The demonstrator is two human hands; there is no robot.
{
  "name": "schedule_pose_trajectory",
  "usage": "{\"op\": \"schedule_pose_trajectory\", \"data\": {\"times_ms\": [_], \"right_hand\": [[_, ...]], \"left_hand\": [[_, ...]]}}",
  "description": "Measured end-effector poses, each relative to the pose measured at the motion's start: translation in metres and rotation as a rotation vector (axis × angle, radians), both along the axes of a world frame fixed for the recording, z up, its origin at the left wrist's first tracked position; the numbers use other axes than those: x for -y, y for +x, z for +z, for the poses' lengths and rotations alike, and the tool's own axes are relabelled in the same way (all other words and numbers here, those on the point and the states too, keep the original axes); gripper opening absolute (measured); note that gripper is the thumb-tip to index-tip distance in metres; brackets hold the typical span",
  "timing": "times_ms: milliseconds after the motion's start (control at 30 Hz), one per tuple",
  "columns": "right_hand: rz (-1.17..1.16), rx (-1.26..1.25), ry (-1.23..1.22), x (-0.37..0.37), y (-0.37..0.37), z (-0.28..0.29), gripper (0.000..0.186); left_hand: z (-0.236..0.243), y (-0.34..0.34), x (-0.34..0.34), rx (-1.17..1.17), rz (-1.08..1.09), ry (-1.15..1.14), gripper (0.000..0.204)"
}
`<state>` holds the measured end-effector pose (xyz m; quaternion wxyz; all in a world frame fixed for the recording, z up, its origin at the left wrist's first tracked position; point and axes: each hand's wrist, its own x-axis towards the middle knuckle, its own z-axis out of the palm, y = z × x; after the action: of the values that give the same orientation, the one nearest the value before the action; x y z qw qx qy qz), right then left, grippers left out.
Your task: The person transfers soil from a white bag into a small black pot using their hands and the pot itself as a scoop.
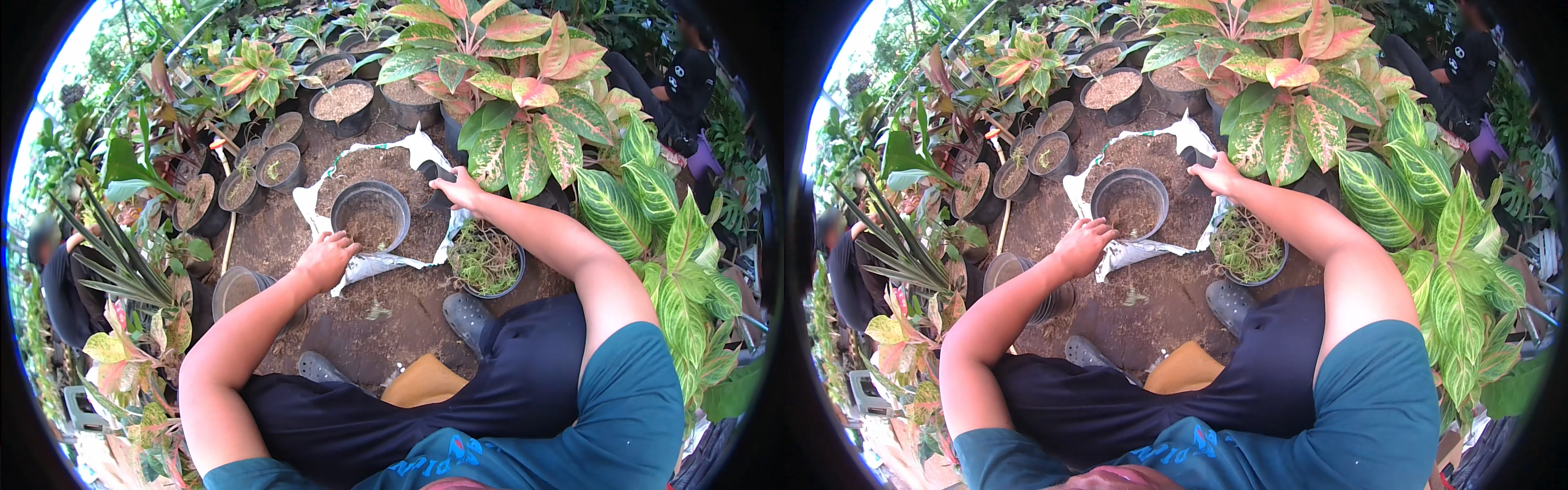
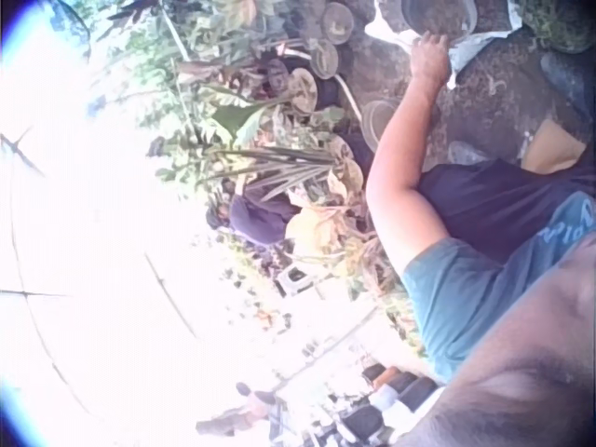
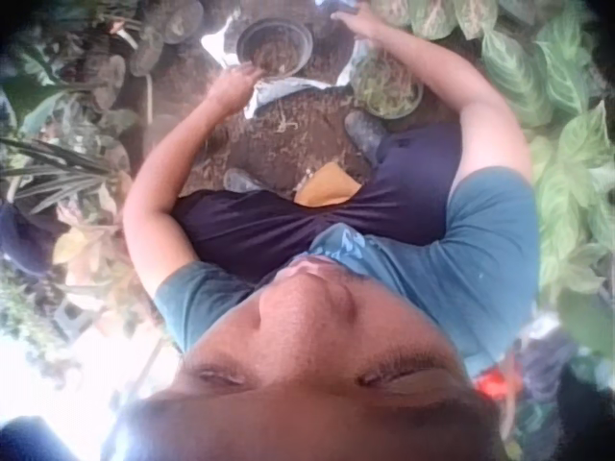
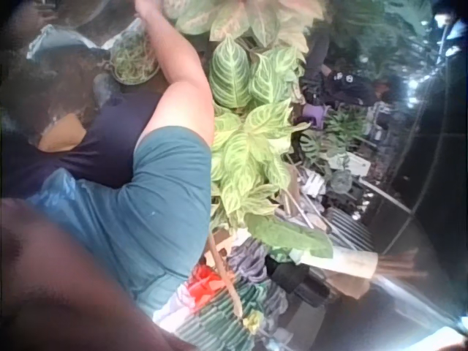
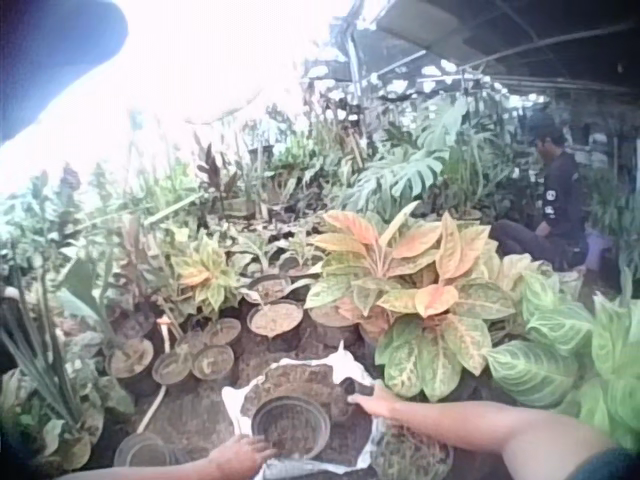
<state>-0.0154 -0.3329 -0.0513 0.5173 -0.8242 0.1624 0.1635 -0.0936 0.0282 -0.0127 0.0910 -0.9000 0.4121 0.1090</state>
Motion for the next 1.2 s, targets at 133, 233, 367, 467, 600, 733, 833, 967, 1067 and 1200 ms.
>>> {"op": "schedule_pose_trajectory", "data": {"times_ms": [133, 233, 367, 467, 600, 733, 833, 967, 1067, 1200], "right_hand": [[-0.073, 0.165, 0.089, -0.006, 0.005, 0.001, 0.095], [-0.058, 0.239, 0.140, -0.019, 0.003, 0.005, 0.092], [-0.018, 0.381, 0.172, -0.044, -0.003, 0.023, 0.088], [0.093, 0.624, -0.008, -0.041, 0.007, 0.012, 0.082], [0.217, 0.749, -0.190, -0.070, -0.009, 0.035, 0.085], [0.386, 0.804, -0.243, -0.089, -0.028, 0.055, 0.087], [0.483, 0.862, -0.300, -0.092, -0.034, 0.055, 0.086], [0.567, 0.906, -0.365, -0.090, -0.038, 0.052, 0.086], [0.586, 0.915, -0.367, -0.087, -0.040, 0.051, 0.085], [0.618, 0.945, -0.338, -0.087, -0.040, 0.054, 0.084]], "left_hand": [[0.008, -0.005, 0.007, -0.114, 0.046, 0.034, 0.054], [0.012, -0.009, 0.008, -0.163, 0.077, 0.058, 0.054], [0.011, -0.012, 0.003, -0.159, 0.075, 0.089, 0.057], [0.004, -0.009, 0.007, -0.135, 0.041, 0.106, 0.060], [-0.005, -0.012, -0.002, -0.128, 0.034, 0.100, 0.063], [-0.016, -0.010, -0.005, -0.131, 0.039, 0.053, 0.060], [-0.012, -0.009, 0.004, -0.157, 0.045, 0.121, 0.064], [-0.014, -0.009, 0.002, -0.147, 0.044, 0.106, 0.065], [-0.009, -0.009, 0.004, -0.173, 0.052, 0.100, 0.063], [-0.013, -0.010, 0.002, -0.184, 0.065, 0.101, 0.066]]}}
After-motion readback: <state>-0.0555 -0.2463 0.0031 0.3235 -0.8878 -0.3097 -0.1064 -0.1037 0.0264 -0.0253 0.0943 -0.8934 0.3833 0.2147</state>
